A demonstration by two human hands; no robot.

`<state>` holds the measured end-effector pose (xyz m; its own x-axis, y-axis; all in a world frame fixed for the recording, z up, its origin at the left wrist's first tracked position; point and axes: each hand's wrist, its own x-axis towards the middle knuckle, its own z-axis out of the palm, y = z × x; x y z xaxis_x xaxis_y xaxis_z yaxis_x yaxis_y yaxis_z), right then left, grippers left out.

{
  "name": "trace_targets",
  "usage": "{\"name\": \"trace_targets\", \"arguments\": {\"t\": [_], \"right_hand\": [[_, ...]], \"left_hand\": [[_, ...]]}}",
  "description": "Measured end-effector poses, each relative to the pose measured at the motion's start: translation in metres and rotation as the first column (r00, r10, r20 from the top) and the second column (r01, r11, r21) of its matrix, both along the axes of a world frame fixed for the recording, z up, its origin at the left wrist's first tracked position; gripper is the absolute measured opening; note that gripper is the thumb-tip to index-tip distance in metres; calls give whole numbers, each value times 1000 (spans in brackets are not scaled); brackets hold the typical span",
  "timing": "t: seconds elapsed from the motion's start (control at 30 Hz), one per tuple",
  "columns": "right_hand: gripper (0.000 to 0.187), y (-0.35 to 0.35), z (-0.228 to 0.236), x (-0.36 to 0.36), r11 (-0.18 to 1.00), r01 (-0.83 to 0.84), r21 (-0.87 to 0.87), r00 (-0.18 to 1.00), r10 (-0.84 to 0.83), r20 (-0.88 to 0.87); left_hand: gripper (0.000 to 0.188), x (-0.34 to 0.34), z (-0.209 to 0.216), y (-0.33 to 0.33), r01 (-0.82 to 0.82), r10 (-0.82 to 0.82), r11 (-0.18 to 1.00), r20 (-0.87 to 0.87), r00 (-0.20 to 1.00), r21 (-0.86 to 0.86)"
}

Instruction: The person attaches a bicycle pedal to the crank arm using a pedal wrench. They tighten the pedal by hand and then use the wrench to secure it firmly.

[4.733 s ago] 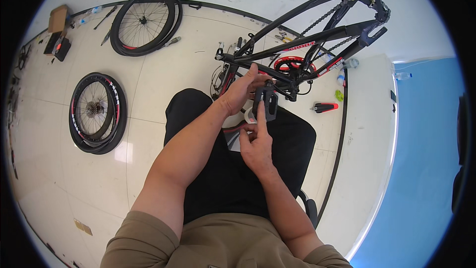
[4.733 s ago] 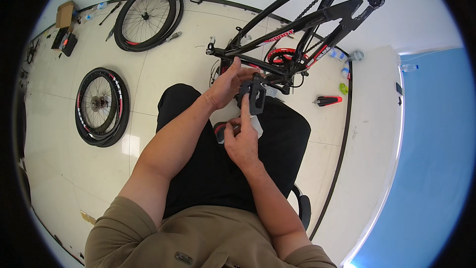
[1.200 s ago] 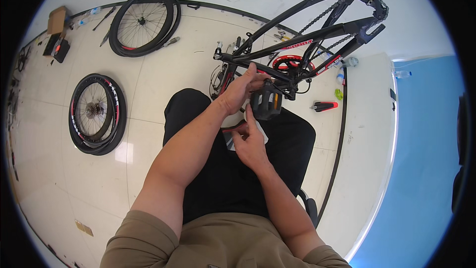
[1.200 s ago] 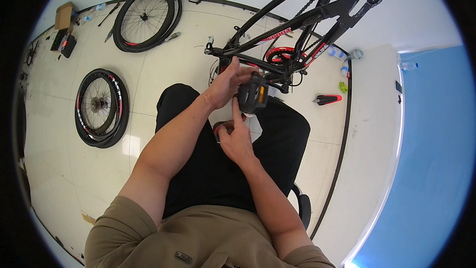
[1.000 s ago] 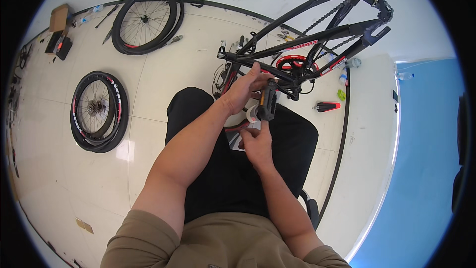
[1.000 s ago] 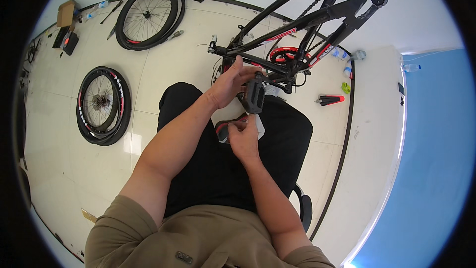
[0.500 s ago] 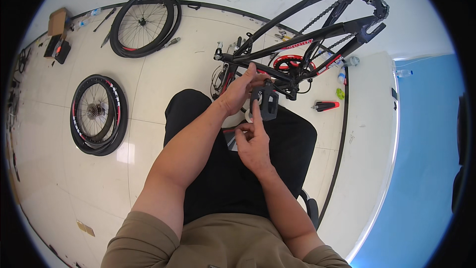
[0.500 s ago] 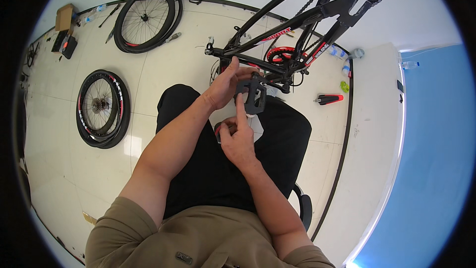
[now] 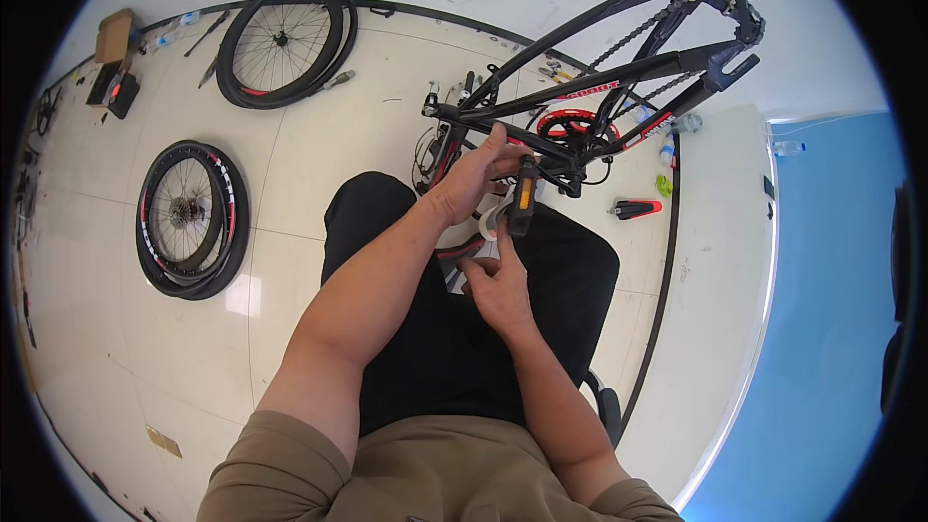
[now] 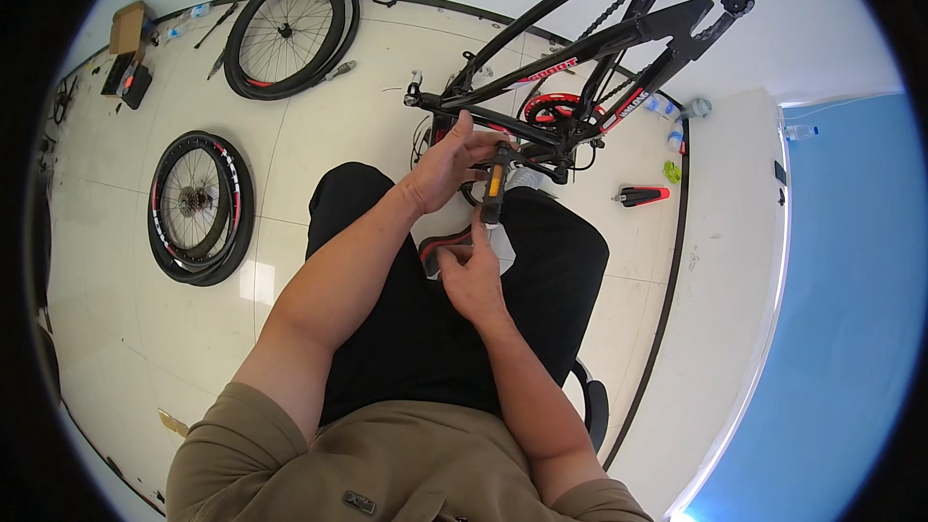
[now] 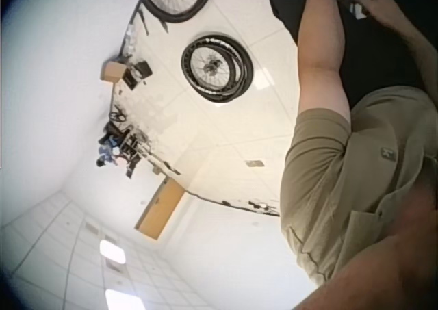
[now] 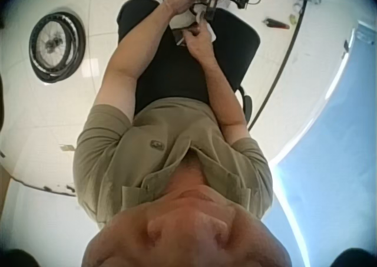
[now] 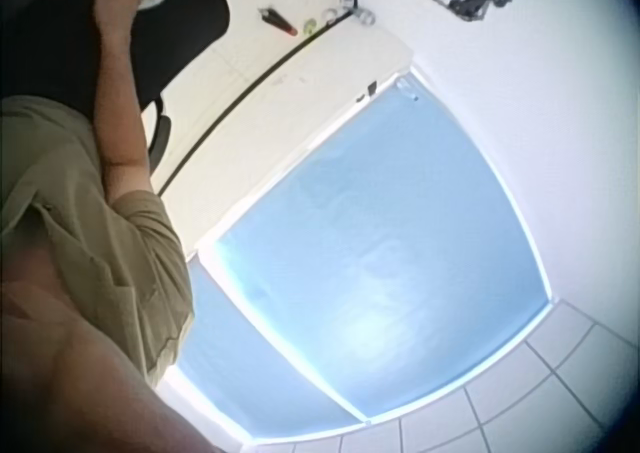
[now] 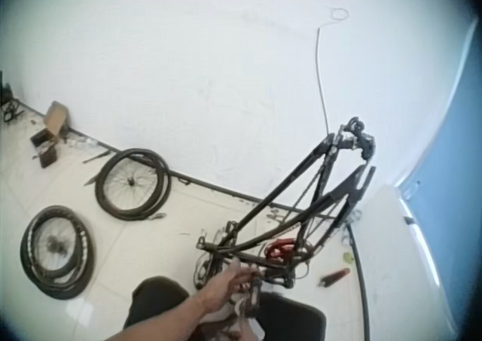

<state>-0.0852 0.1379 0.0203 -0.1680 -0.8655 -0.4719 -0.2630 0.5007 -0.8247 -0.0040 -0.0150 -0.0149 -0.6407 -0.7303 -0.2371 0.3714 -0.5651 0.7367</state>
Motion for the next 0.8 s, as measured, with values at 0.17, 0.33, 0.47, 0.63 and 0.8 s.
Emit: {"name": "trace_targets", "arguments": {"t": [0.17, 0.33, 0.47, 0.63, 0.8], "right_hand": [[76, 0, 9, -2, 989, 146, 37, 982, -150, 119], [81, -1, 10, -10, 967, 255, -31, 951, -244, 190], [88, 4, 13, -10, 936, 249, -247, 967, -227, 114], [88, -1, 29, 1, 944, 7, -330, 998, -28, -59], [85, -5, 25, 7, 974, -153, -164, 981, 130, -148]], "left_hand": [[86, -2, 3, 1, -16, 15, 1000, 10, 1000, 14], [86, -2, -6, -2, 5, -5, 1000, -12, 1000, 22], [86, -4, -5, -2, -6, 6, 1000, -3, 1000, 16], [84, -3, -4, 0, -40, 40, 999, 13, 999, 4], [84, -4, -11, -3, -20, 20, 1000, -11, 1000, 20]]}}
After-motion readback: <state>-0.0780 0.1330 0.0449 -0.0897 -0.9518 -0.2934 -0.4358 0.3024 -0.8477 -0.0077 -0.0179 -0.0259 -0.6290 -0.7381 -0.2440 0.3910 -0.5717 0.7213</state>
